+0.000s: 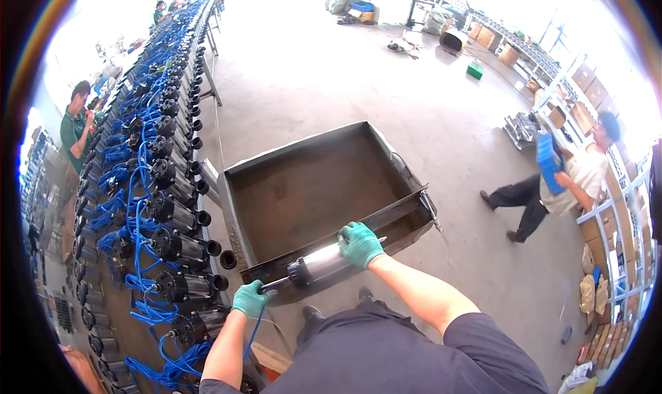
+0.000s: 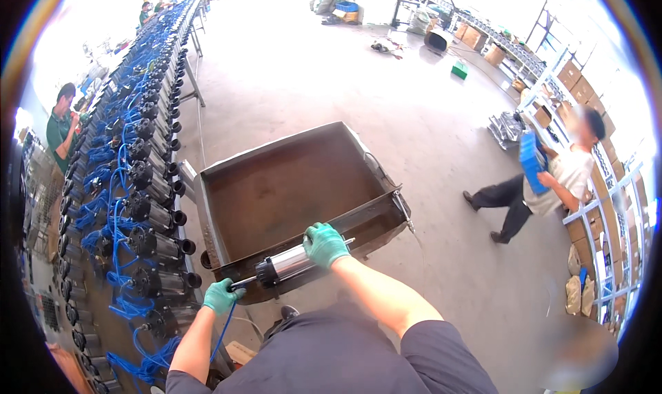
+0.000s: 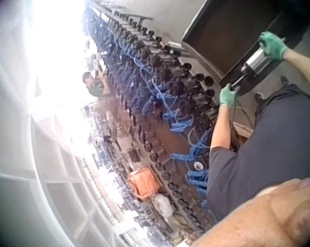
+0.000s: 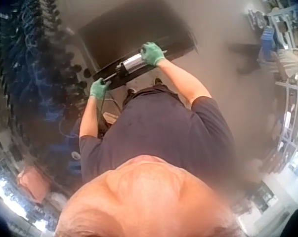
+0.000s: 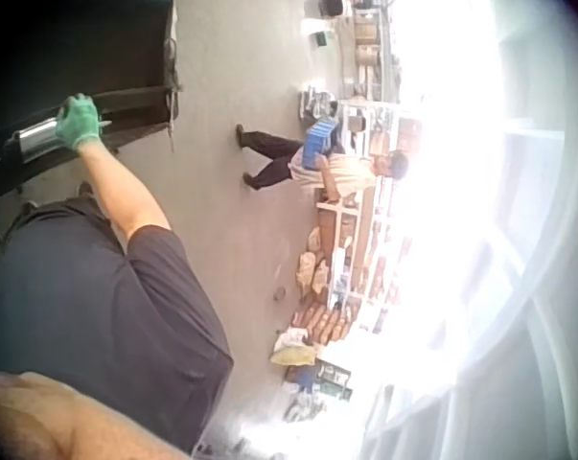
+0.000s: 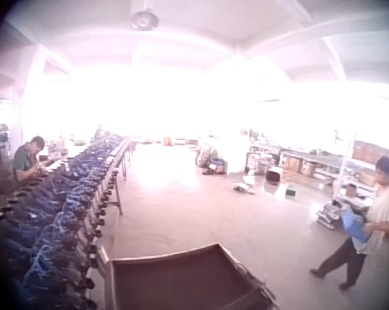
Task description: The person performs a leak test on an industrial pump by immersing it in a water tank and then lifting it out. They manipulate a blue hose and place the pump onto a long assembly table alongside other units.
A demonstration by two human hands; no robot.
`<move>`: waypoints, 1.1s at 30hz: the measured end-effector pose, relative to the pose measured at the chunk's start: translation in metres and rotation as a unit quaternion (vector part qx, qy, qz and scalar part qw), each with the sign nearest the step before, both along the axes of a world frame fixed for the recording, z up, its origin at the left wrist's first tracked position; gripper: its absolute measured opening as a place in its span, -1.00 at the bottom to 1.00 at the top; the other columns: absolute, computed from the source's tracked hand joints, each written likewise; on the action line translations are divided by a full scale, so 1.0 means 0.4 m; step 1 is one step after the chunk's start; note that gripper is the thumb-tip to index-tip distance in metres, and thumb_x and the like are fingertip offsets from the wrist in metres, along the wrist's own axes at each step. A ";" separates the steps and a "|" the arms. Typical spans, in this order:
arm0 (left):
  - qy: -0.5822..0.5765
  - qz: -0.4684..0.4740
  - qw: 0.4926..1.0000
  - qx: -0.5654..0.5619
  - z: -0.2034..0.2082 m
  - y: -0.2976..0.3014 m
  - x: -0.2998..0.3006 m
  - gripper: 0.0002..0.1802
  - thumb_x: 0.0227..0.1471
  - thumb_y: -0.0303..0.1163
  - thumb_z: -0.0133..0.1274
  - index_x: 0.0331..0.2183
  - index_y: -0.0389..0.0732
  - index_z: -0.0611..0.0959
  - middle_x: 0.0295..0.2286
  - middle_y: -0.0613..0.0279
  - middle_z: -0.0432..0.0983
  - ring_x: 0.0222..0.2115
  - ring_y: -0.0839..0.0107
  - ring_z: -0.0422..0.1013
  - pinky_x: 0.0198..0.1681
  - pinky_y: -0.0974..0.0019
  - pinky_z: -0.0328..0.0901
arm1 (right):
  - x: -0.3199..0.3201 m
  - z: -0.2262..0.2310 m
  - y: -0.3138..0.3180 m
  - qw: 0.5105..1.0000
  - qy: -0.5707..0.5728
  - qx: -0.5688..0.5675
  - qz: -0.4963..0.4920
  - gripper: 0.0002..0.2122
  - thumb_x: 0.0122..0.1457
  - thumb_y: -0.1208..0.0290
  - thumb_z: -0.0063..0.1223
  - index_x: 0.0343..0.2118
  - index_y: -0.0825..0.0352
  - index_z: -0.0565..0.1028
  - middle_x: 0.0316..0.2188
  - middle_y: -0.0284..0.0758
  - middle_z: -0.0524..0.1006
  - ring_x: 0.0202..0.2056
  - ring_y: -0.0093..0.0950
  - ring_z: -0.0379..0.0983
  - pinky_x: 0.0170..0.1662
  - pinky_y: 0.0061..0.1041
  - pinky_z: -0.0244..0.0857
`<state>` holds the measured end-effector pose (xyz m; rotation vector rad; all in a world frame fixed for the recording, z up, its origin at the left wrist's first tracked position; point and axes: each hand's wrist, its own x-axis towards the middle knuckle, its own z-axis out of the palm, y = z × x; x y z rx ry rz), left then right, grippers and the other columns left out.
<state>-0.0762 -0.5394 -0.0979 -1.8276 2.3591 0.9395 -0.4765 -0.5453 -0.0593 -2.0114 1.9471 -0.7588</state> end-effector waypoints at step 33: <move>0.003 0.059 0.958 -0.282 -0.123 0.050 -0.012 -0.72 -0.06 -0.21 0.39 -0.47 -0.11 0.60 -0.51 0.04 0.57 -0.44 -0.10 0.51 -0.38 -0.06 0.38 | 0.004 0.019 -0.005 1.000 0.009 0.019 0.020 -0.81 0.25 0.30 0.12 -0.33 0.32 0.63 -0.29 -0.11 0.61 -0.15 -0.10 0.56 0.00 -0.15 0.45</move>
